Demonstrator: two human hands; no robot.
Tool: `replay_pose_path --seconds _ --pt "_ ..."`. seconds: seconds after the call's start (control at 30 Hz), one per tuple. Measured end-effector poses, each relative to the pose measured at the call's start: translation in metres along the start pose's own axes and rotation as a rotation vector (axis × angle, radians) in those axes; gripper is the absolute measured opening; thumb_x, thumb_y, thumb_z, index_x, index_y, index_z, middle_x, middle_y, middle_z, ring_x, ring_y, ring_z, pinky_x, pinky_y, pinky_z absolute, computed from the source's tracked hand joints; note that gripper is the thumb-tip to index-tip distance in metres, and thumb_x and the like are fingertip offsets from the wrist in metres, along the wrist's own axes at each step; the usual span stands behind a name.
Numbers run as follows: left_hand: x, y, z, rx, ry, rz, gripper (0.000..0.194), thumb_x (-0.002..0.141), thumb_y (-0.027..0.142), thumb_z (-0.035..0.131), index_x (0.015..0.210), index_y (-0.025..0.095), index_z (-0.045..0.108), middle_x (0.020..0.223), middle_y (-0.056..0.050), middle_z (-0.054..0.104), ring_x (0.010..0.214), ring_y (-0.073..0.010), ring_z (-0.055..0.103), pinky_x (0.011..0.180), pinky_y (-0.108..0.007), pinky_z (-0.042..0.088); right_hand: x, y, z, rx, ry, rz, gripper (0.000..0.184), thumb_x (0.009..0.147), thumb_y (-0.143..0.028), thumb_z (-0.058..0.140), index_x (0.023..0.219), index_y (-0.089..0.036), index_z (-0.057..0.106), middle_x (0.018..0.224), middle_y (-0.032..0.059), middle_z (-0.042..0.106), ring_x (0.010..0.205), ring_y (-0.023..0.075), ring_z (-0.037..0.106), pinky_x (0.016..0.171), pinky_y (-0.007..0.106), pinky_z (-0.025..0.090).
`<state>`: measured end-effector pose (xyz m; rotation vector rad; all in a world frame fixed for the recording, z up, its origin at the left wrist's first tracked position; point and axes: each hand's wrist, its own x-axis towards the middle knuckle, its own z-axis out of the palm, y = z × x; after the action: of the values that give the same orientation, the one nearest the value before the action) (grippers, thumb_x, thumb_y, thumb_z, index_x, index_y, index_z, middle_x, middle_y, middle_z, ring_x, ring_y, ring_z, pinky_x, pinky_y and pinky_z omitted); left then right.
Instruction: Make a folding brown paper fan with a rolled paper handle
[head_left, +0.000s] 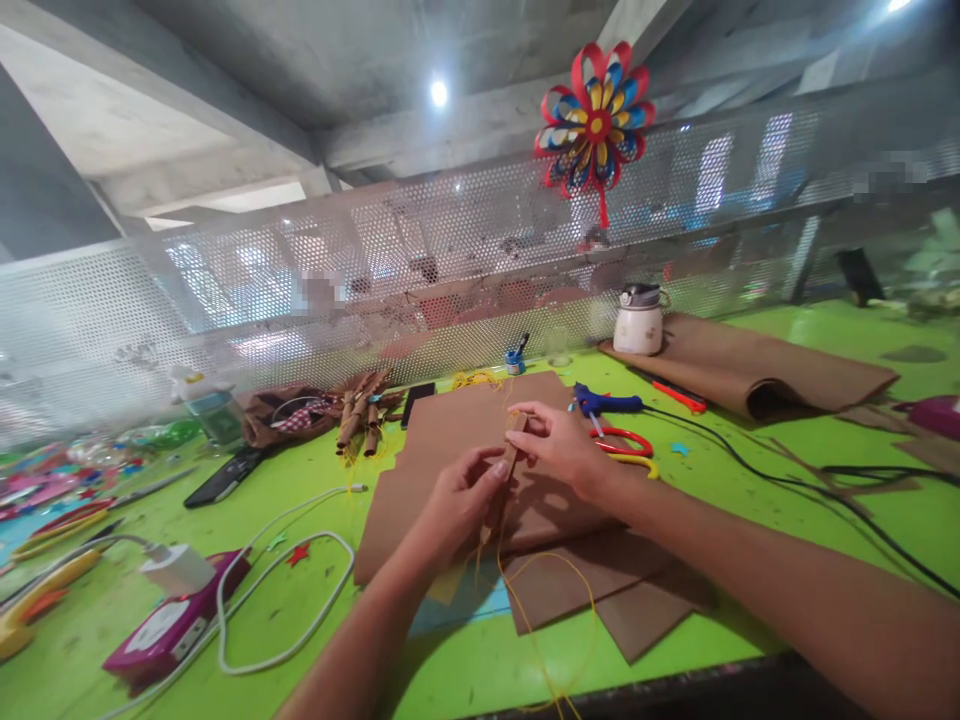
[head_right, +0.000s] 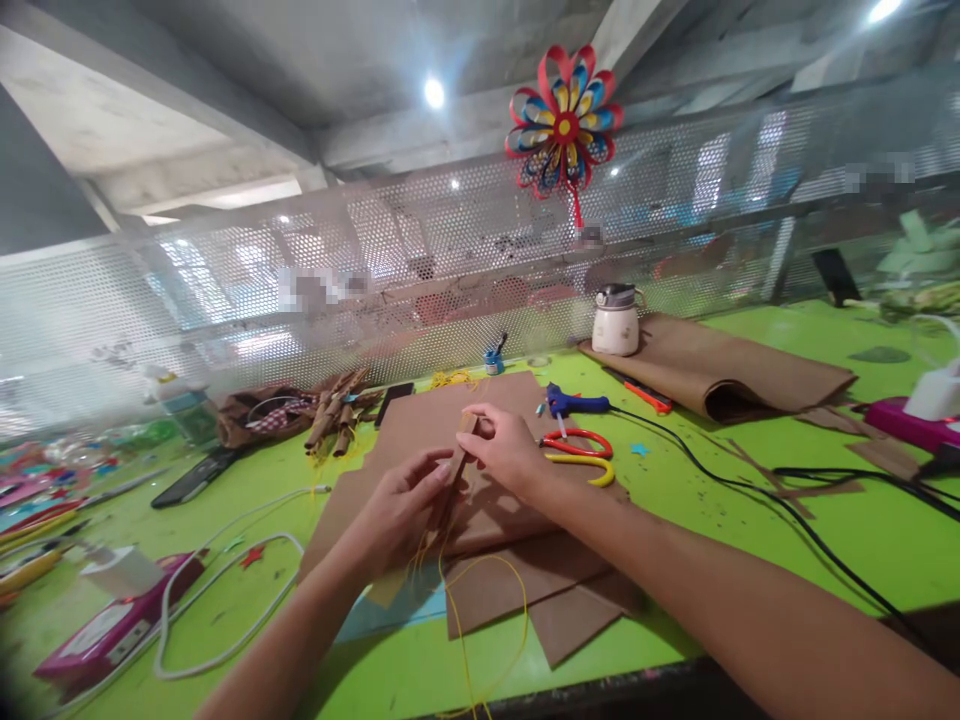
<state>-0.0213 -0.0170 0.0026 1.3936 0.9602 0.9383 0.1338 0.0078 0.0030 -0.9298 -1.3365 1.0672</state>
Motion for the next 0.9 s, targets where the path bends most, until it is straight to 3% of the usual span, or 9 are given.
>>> replay_pose_path --seconds 0.1,0.23,0.3,0.37,0.43,0.57,0.73,0.8,0.9 --pt "-0.002 -0.001 0.000 -0.015 -0.059 -0.006 0.055 0.072 0.034 0.070 0.120 0.017 0.050 0.073 -0.002 0.062 0.061 -0.0127 0.058 0.058 -0.024 0.044 -0.003 0.002 0.002 -0.033 -0.041 -0.071 0.038 0.072 -0.027 0.064 0.108 -0.015 0.055 0.067 -0.0027 0.060 0.057 0.0117 0.055 0.054 0.024 0.045" --pt "-0.005 0.003 -0.003 -0.049 -0.095 -0.048 0.028 0.075 0.034 0.067 0.093 0.015 0.055 0.067 0.000 0.059 0.051 -0.0069 0.051 0.047 -0.017 0.035 0.002 0.003 -0.006 -0.180 0.046 -0.207 0.037 0.077 -0.042 0.062 0.102 -0.015 0.060 0.067 -0.0012 0.058 0.060 0.0127 0.053 0.056 0.025 0.043" --pt "-0.006 0.006 -0.007 -0.132 -0.144 -0.096 0.024 0.079 0.033 0.064 0.091 0.015 0.054 0.066 0.001 0.057 0.050 -0.0053 0.049 0.045 -0.015 0.033 0.007 0.001 -0.012 -0.170 0.104 -0.234 0.040 0.080 -0.049 0.057 0.100 -0.015 0.061 0.071 0.0009 0.059 0.065 0.0140 0.053 0.058 0.026 0.043" --pt "-0.008 0.009 -0.010 -0.199 -0.215 -0.127 0.024 0.082 0.032 0.061 0.098 0.016 0.054 0.065 0.001 0.055 0.049 -0.0047 0.048 0.045 -0.015 0.033 0.009 -0.003 -0.015 -0.013 0.040 -0.196 0.044 0.082 -0.053 0.053 0.106 -0.017 0.060 0.088 0.0053 0.063 0.081 0.0167 0.057 0.066 0.027 0.045" --pt "-0.010 0.010 -0.013 -0.233 -0.298 -0.138 0.024 0.084 0.030 0.058 0.101 0.015 0.054 0.064 0.000 0.055 0.047 -0.0050 0.048 0.044 -0.015 0.033 0.007 -0.006 -0.014 0.186 -0.117 -0.097 0.049 0.084 -0.056 0.047 0.117 -0.019 0.055 0.102 0.0079 0.063 0.092 0.0181 0.057 0.073 0.030 0.046" --pt "-0.012 0.009 -0.016 -0.253 -0.427 -0.138 0.021 0.086 0.032 0.053 0.097 0.013 0.056 0.066 -0.003 0.057 0.046 -0.0082 0.052 0.041 -0.018 0.034 0.001 -0.012 -0.011 0.357 -0.402 0.144 0.057 0.088 -0.060 0.037 0.121 -0.016 0.052 0.079 0.0054 0.065 0.066 0.0146 0.058 0.060 0.028 0.045" --pt "-0.011 0.010 -0.020 -0.270 -0.490 -0.164 0.021 0.085 0.030 0.055 0.097 0.013 0.058 0.061 0.001 0.048 0.047 -0.0083 0.051 0.036 -0.016 0.024 0.010 -0.020 -0.036 0.126 -0.615 0.242 0.051 0.086 -0.058 0.044 0.100 -0.012 0.061 0.058 0.0026 0.062 0.042 0.0088 0.048 0.038 0.019 0.031" --pt "-0.010 0.012 -0.024 -0.266 -0.488 -0.167 0.023 0.086 0.029 0.054 0.102 0.013 0.059 0.059 0.002 0.044 0.045 -0.0067 0.047 0.035 -0.016 0.019 0.018 -0.023 -0.052 0.002 -0.595 0.250 0.045 0.085 -0.053 0.050 0.097 -0.012 0.062 0.053 0.0009 0.061 0.035 0.0052 0.039 0.035 0.017 0.025" --pt "-0.008 0.013 -0.030 -0.231 -0.496 -0.180 0.027 0.088 0.029 0.051 0.108 0.012 0.058 0.060 0.003 0.041 0.042 -0.0038 0.040 0.035 -0.016 0.015 0.029 -0.028 -0.076 -0.137 -0.390 0.162 0.037 0.082 -0.046 0.058 0.097 -0.012 0.063 0.046 -0.0027 0.056 0.032 0.0035 0.031 0.034 0.017 0.024"
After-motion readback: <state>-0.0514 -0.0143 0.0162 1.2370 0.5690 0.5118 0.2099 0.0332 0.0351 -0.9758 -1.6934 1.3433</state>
